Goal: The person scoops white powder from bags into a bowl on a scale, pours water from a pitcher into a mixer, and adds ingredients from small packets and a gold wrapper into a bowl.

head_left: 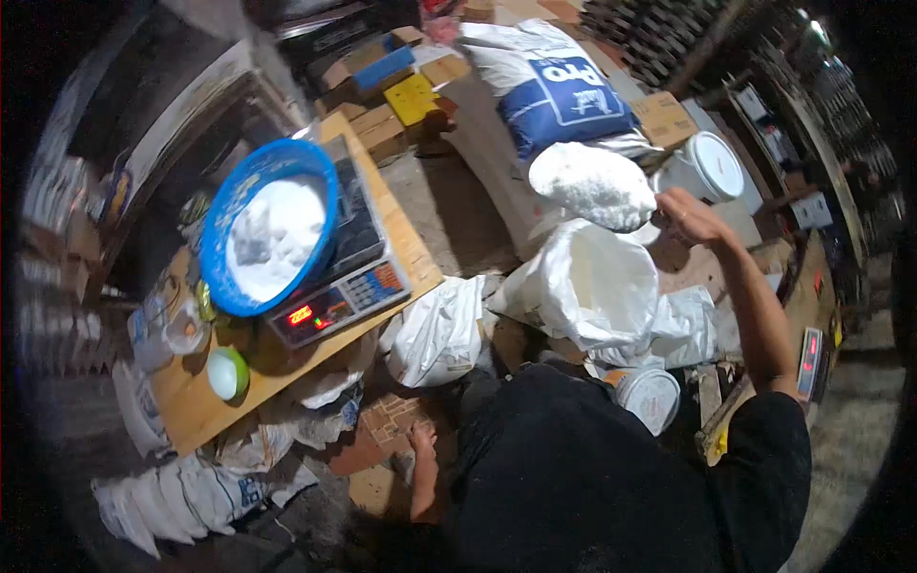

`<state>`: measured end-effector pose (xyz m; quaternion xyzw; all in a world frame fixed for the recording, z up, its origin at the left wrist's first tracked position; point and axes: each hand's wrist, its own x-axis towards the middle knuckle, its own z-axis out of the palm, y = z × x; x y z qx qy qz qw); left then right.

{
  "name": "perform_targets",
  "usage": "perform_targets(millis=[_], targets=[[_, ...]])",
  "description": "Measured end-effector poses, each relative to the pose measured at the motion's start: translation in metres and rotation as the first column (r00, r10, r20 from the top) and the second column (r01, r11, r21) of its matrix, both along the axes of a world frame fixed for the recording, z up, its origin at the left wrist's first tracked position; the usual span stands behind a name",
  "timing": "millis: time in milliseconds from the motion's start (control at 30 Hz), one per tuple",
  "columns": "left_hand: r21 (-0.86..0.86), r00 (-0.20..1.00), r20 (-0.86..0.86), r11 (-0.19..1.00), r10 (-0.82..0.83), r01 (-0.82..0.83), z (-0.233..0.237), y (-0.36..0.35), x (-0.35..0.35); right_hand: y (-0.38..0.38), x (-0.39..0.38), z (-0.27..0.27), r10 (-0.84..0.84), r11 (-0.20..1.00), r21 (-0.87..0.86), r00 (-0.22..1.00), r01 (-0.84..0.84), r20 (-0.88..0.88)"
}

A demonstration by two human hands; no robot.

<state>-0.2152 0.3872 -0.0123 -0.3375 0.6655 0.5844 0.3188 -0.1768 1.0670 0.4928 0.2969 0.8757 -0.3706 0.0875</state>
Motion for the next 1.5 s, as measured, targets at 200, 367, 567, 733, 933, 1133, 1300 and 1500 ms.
perform_targets(millis=[200,367,567,733,933,1133,1300,1500], targets=[[-0.114,0.930,0.190,0.948,0.316,-0.298,0.024,-0.016,-0.001,-0.040,-0.112,0.054,0.290,0.943,0.156,0.956,-0.294,0.043],[-0.158,0.851,0.280,0.895,0.445,-0.416,-0.012,-0.063,0.001,-0.104,-0.224,0.078,0.632,0.699,0.395,0.773,-0.595,0.046],[-0.135,0.833,0.262,0.874,0.487,-0.468,-0.006,-0.097,0.047,-0.165,-0.350,0.026,0.710,0.704,0.353,0.625,-0.616,-0.325],[-0.124,0.818,0.268,0.860,0.509,-0.495,-0.002,-0.107,0.086,-0.254,-0.380,0.032,0.661,0.650,0.538,0.748,-0.537,-0.051],[-0.125,0.802,0.275,0.846,0.531,-0.518,0.003,-0.110,0.122,-0.284,-0.380,0.016,0.711,0.574,0.727,0.669,-0.377,-0.215],[-0.124,0.826,0.248,0.862,0.506,-0.491,0.008,-0.109,0.114,-0.288,-0.383,0.005,0.744,0.433,0.838,0.656,-0.332,-0.124],[-0.124,0.878,0.183,0.896,0.443,-0.426,0.010,-0.106,0.068,-0.287,-0.395,-0.011,0.829,0.221,0.948,0.556,-0.229,-0.059],[-0.114,0.951,0.072,0.950,0.301,-0.292,0.018,-0.079,-0.008,-0.273,-0.378,-0.018,0.859,0.243,0.970,0.466,-0.010,-0.211]])
